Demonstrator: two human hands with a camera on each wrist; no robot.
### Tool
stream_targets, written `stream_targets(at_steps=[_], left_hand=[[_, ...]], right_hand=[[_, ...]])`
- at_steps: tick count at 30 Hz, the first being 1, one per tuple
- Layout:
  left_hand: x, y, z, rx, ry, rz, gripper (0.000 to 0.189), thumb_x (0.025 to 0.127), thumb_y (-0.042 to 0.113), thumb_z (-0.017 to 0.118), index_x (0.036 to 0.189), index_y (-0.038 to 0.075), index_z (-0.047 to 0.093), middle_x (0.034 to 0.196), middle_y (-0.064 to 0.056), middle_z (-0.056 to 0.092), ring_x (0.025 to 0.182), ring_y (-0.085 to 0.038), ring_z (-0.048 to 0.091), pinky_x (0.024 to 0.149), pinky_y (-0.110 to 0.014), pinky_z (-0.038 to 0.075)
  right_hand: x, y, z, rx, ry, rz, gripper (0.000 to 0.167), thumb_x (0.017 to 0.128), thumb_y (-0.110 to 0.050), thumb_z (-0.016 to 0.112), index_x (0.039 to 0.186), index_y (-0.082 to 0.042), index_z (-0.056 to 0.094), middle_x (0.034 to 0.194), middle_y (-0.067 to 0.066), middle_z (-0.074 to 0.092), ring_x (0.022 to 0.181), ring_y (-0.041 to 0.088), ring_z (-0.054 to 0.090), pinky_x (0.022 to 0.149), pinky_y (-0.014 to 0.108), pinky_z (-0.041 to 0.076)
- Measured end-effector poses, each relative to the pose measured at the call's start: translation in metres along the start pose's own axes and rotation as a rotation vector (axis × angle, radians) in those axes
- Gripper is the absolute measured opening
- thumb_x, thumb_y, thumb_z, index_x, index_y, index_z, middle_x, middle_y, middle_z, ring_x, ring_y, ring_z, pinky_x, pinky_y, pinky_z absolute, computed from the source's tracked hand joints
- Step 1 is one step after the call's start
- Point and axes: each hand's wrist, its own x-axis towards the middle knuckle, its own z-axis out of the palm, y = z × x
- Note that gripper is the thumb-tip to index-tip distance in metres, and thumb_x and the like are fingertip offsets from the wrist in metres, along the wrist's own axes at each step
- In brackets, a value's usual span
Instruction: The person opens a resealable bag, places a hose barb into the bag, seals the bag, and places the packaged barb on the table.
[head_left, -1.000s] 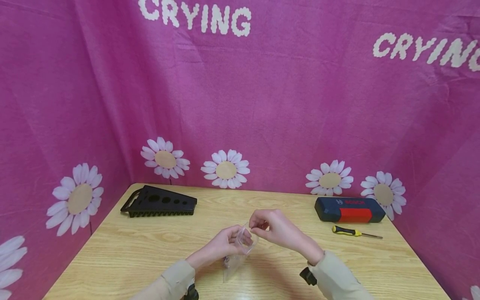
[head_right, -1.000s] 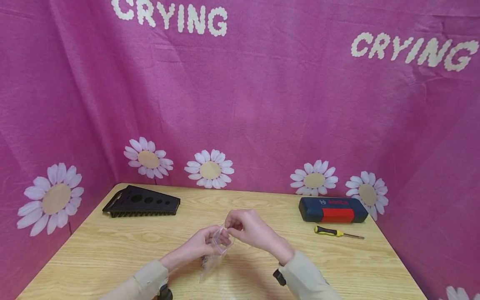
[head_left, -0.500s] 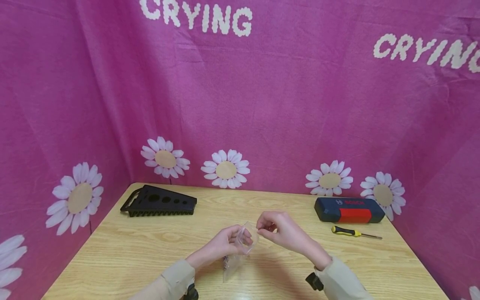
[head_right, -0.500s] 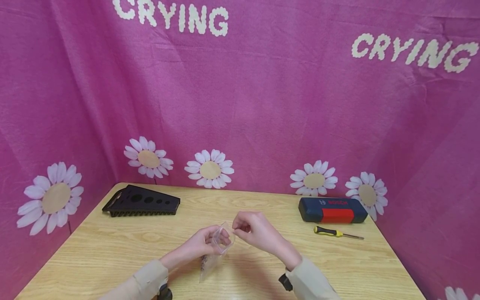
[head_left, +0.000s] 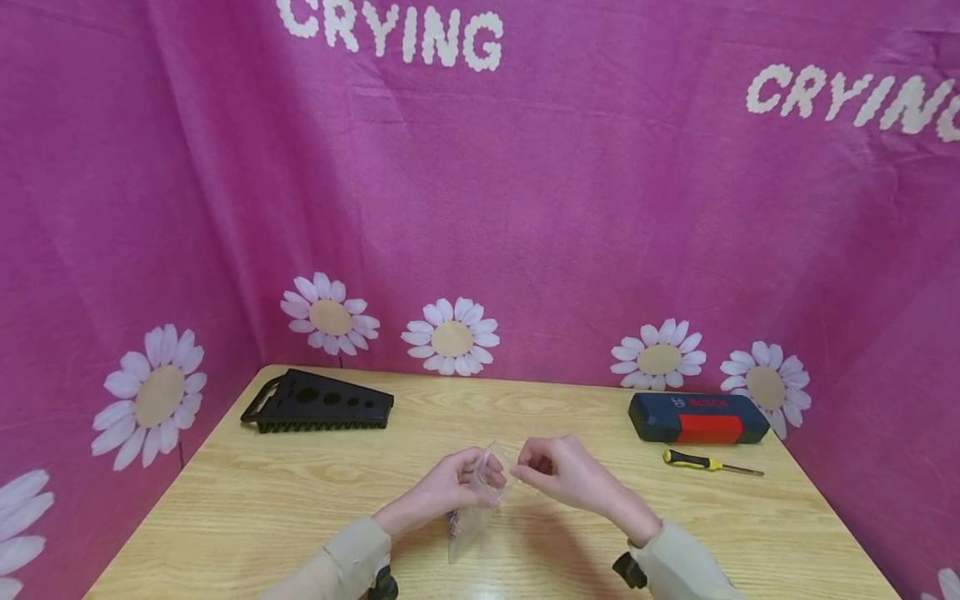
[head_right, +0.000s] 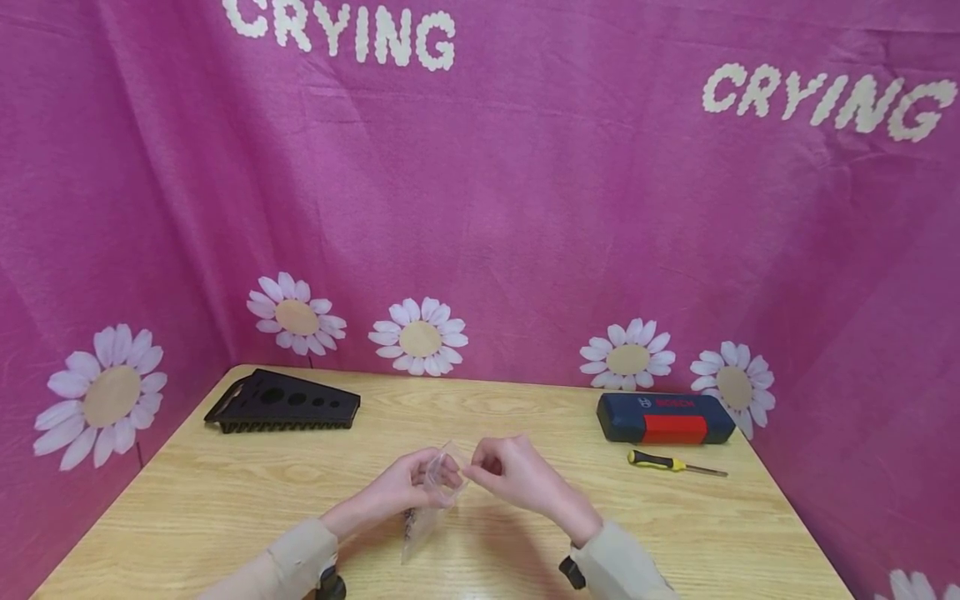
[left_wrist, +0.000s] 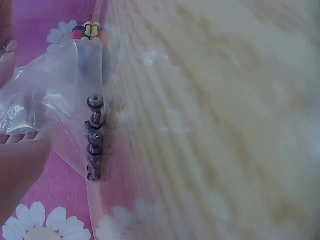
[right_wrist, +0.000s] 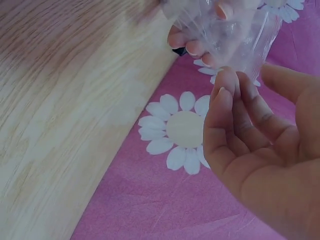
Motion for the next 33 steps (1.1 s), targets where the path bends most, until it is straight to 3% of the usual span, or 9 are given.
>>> stream_targets(at_steps=[10, 17, 24, 27, 33], left_hand=[[-0.001, 0.001, -0.001, 0.001, 0.001, 0.016, 0.040, 0.087, 0.011, 0.076, 0.119, 0.000, 0.055, 0.122, -0.019, 0.065, 0.107, -0.013, 0.065, 0.092, -0.030, 0.054], [-0.001, 0.001, -0.009, 0.031, -0.024, 0.049, 0.048, 0.087, 0.021, 0.077, 0.124, 0.001, 0.055, 0.133, -0.022, 0.059, 0.122, -0.018, 0.059, 0.112, -0.044, 0.043], [-0.002, 0.003, -0.012, -0.012, -0.073, 0.059, 0.054, 0.096, 0.026, 0.066, 0.140, 0.000, 0.049, 0.139, -0.022, 0.058, 0.127, -0.018, 0.058, 0.108, -0.030, 0.046], [-0.002, 0.004, -0.010, -0.017, -0.048, 0.066, 0.049, 0.098, 0.026, 0.062, 0.140, 0.003, 0.051, 0.138, -0.021, 0.059, 0.123, -0.014, 0.061, 0.103, -0.023, 0.048], [0.000, 0.006, -0.006, -0.010, 0.079, 0.104, 0.037, 0.096, 0.024, 0.065, 0.127, 0.003, 0.061, 0.129, -0.020, 0.065, 0.110, -0.006, 0.066, 0.098, -0.021, 0.051]], right_hand=[[0.002, -0.004, -0.002, 0.031, -0.033, 0.027, 0.010, 0.091, -0.006, 0.066, 0.081, -0.006, 0.069, 0.065, -0.001, 0.066, 0.057, -0.006, 0.049, 0.052, 0.015, 0.045], [0.003, 0.000, -0.006, 0.053, -0.038, 0.048, 0.009, 0.091, -0.006, 0.066, 0.085, -0.002, 0.070, 0.071, 0.008, 0.071, 0.059, -0.006, 0.054, 0.054, 0.016, 0.049], [0.003, 0.003, -0.010, 0.047, -0.027, 0.076, 0.007, 0.091, -0.005, 0.067, 0.085, -0.004, 0.071, 0.071, 0.004, 0.070, 0.061, -0.005, 0.055, 0.056, 0.016, 0.049], [0.003, 0.003, -0.011, 0.041, -0.022, 0.079, 0.007, 0.090, -0.006, 0.067, 0.085, -0.005, 0.071, 0.071, 0.001, 0.070, 0.062, -0.005, 0.055, 0.056, 0.016, 0.049], [0.002, 0.001, -0.009, 0.017, -0.004, 0.053, 0.007, 0.090, -0.006, 0.067, 0.085, -0.005, 0.071, 0.072, 0.000, 0.070, 0.062, -0.007, 0.053, 0.057, 0.016, 0.049]])
